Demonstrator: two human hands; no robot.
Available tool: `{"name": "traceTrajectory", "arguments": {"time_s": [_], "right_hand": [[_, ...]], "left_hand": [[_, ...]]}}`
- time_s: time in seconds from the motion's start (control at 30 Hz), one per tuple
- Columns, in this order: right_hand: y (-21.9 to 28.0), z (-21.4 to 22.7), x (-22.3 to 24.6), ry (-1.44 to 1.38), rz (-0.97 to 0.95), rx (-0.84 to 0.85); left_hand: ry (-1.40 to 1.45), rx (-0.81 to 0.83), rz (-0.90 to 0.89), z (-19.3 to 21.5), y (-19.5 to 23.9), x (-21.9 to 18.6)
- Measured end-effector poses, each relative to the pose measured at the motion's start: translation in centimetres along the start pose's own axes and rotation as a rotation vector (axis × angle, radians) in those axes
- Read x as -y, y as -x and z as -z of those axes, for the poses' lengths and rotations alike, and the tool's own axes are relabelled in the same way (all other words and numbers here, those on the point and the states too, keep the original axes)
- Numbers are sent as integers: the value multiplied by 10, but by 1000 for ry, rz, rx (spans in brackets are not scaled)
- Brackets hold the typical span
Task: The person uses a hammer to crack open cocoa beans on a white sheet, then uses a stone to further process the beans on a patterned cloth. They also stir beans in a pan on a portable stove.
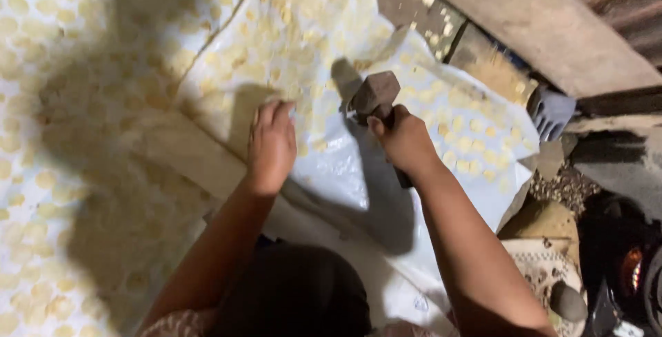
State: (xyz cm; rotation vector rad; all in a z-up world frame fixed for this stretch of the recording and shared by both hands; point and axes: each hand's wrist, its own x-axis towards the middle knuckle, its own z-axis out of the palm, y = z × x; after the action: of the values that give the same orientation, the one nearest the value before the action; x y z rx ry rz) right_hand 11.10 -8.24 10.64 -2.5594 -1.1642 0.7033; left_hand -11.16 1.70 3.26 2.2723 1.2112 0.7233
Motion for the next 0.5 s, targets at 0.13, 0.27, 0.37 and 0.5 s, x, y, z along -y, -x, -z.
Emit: {"name": "traceTrajectory", "arguments": {"time_s": [0.13, 0.27, 0.37, 0.5], "right_hand": [[18, 24, 26, -71, 62, -124], [0, -40, -14, 24, -54, -82], [12, -31, -27, -41, -50, -43], [90, -23, -60, -145, -166, -94]], "left_hand": [[50, -88, -91, -15, -7, -4], [-8, -150, -160, -33, -15, -16], [33, -59, -218, -45, -21, -37], [-160, 255, -270, -63, -21, -42]]}}
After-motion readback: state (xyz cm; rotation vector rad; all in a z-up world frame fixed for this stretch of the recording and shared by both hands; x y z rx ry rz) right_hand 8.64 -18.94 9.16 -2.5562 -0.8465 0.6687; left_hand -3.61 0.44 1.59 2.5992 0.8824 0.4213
